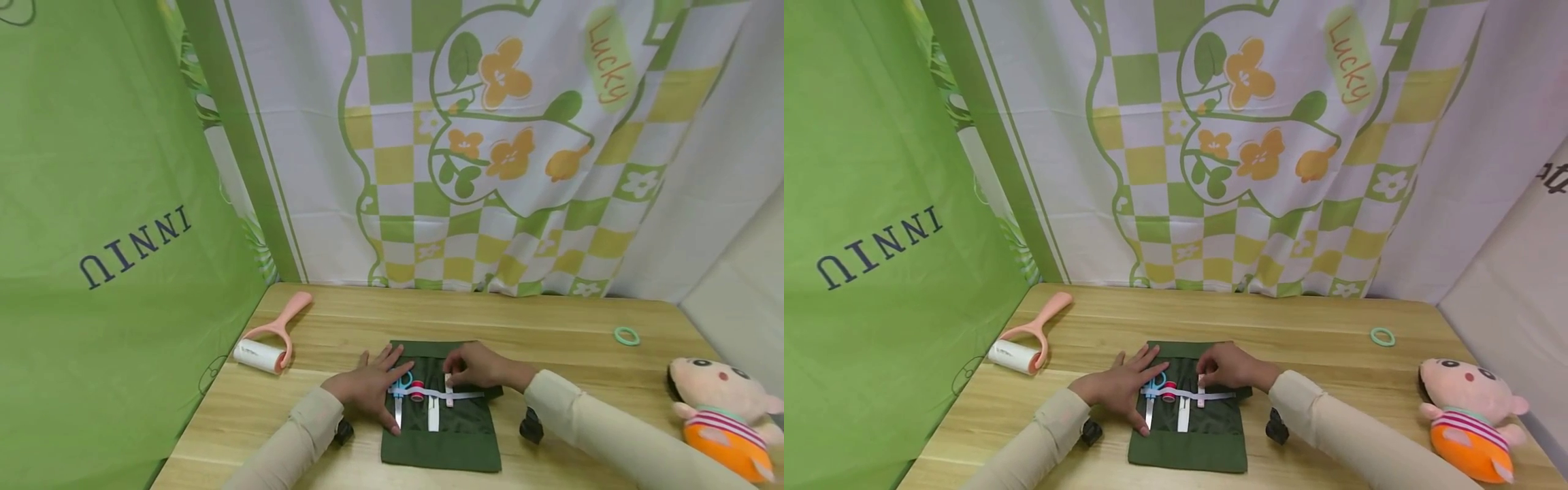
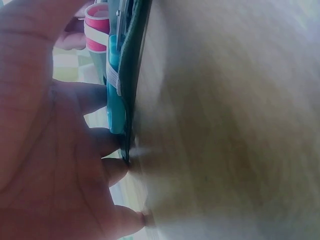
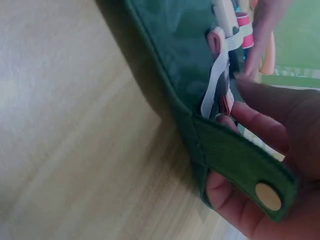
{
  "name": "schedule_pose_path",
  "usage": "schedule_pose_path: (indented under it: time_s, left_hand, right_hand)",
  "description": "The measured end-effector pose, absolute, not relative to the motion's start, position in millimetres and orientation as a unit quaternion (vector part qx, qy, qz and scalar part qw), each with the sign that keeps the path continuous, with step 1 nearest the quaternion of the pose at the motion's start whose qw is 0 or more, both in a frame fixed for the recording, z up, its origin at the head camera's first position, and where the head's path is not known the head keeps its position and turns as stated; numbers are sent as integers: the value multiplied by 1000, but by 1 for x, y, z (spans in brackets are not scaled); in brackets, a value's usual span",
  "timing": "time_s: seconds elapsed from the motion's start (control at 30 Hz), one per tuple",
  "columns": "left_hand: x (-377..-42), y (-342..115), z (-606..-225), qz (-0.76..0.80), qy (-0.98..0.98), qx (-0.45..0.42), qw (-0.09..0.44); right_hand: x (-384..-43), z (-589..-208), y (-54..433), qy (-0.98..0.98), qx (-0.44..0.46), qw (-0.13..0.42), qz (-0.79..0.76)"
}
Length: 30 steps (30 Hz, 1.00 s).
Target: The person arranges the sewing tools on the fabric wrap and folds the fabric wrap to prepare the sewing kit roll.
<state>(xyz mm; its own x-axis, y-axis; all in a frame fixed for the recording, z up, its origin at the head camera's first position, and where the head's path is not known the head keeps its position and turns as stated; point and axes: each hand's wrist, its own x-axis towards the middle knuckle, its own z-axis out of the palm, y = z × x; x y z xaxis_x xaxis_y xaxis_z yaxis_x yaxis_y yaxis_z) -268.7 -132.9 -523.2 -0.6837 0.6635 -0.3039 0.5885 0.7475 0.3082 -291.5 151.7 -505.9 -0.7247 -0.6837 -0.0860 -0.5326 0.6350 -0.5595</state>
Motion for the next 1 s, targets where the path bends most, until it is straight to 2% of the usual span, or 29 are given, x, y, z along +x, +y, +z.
schedule_pose_path:
  time_s: [0.3,0.53,0.83,1.0]
  left_hand:
    - [-267,-131,-521,90,914,346,193]
    - [-267,-131,-522,91,914,343,200]
    - [-268,-131,-525,94,912,347,196]
    - [-268,-132,-524,94,914,340,201]
  right_hand:
    - [-297,-506,147,900,-332,182,-217]
    - [-301,-507,148,884,-335,215,-247]
    - [-305,-508,150,890,-332,182,-254]
    - [-306,-510,148,889,-332,187,-254]
